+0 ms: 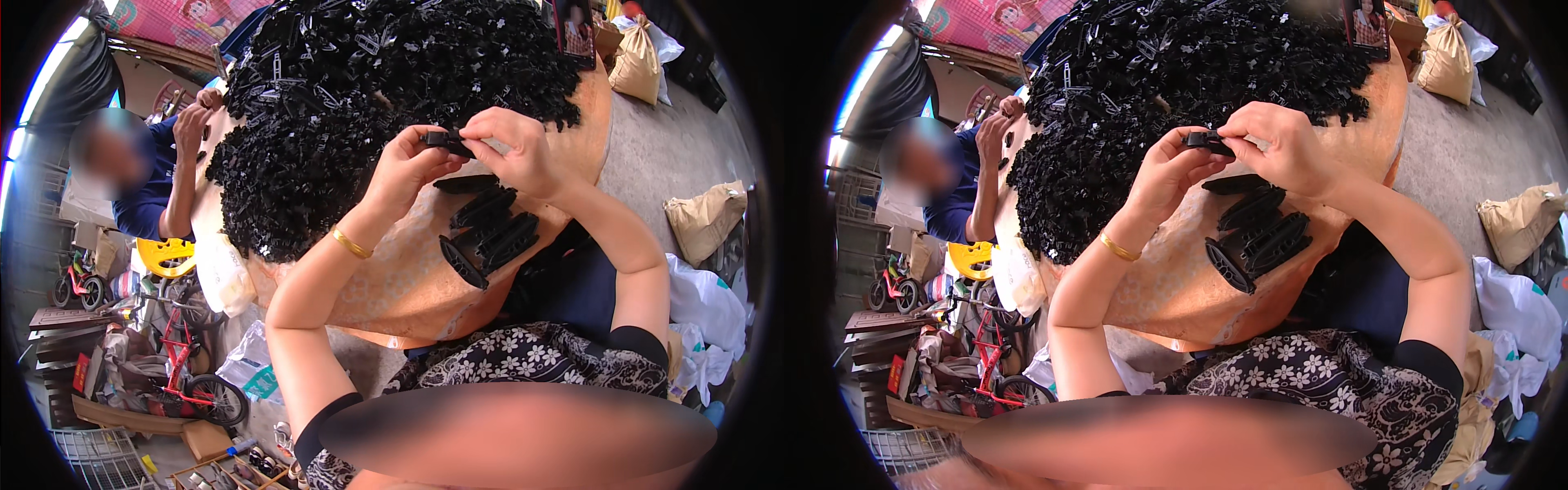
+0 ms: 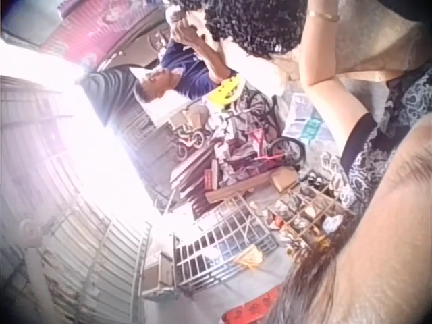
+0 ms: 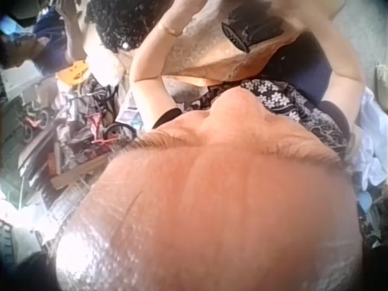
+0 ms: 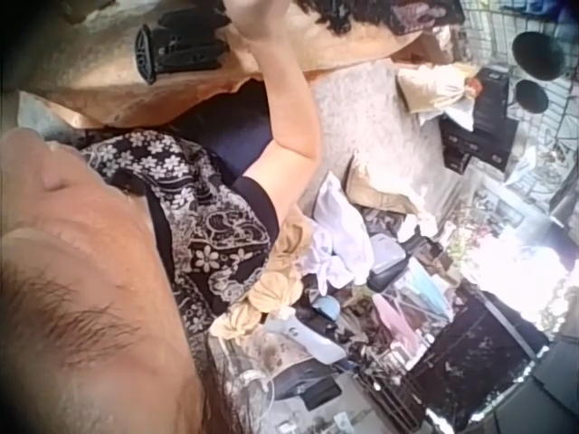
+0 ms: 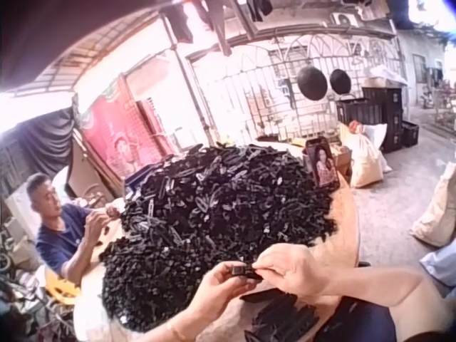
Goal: The person assembles or sorts small black plastic clips by hand on a table.
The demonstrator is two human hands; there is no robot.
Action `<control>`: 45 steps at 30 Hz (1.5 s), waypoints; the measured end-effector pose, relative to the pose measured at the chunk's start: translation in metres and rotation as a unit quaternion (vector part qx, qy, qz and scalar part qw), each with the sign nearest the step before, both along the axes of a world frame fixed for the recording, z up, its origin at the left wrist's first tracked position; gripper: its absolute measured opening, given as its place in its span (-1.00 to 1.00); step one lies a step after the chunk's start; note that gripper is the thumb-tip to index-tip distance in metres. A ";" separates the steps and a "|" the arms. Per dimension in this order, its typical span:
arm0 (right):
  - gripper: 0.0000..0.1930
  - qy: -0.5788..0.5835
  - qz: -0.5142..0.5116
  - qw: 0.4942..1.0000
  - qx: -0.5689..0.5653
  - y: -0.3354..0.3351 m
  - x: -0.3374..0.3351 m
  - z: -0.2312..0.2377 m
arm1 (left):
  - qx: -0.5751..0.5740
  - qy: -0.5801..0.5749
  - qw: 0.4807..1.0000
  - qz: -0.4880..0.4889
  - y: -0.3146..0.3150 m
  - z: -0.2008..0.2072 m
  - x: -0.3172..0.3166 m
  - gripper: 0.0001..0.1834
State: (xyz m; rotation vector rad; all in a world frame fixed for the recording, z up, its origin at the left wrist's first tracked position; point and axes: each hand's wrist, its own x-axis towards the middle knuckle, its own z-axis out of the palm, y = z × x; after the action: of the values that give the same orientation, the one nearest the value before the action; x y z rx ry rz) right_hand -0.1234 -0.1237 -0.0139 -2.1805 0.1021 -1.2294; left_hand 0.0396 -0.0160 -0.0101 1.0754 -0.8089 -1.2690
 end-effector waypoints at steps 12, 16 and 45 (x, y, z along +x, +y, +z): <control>-0.88 -0.011 0.006 0.989 0.147 0.007 -0.002 0.003 | -0.005 0.011 1.000 0.000 -0.002 0.000 -0.001 -0.74; -0.83 -0.034 0.030 0.993 -0.107 -0.003 -0.001 0.004 | 0.064 0.037 0.996 -0.056 0.000 0.003 0.005 -0.72; -0.80 0.233 0.185 0.906 0.301 -0.038 0.008 0.007 | -0.172 -0.658 0.732 -0.040 0.022 0.013 -0.029 -0.73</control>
State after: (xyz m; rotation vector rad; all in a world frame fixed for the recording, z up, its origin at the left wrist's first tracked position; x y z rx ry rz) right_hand -0.1155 -0.1622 -0.0066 -1.7792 0.2197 -0.3700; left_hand 0.0106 0.0064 0.0028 1.5725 -2.0605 -0.1607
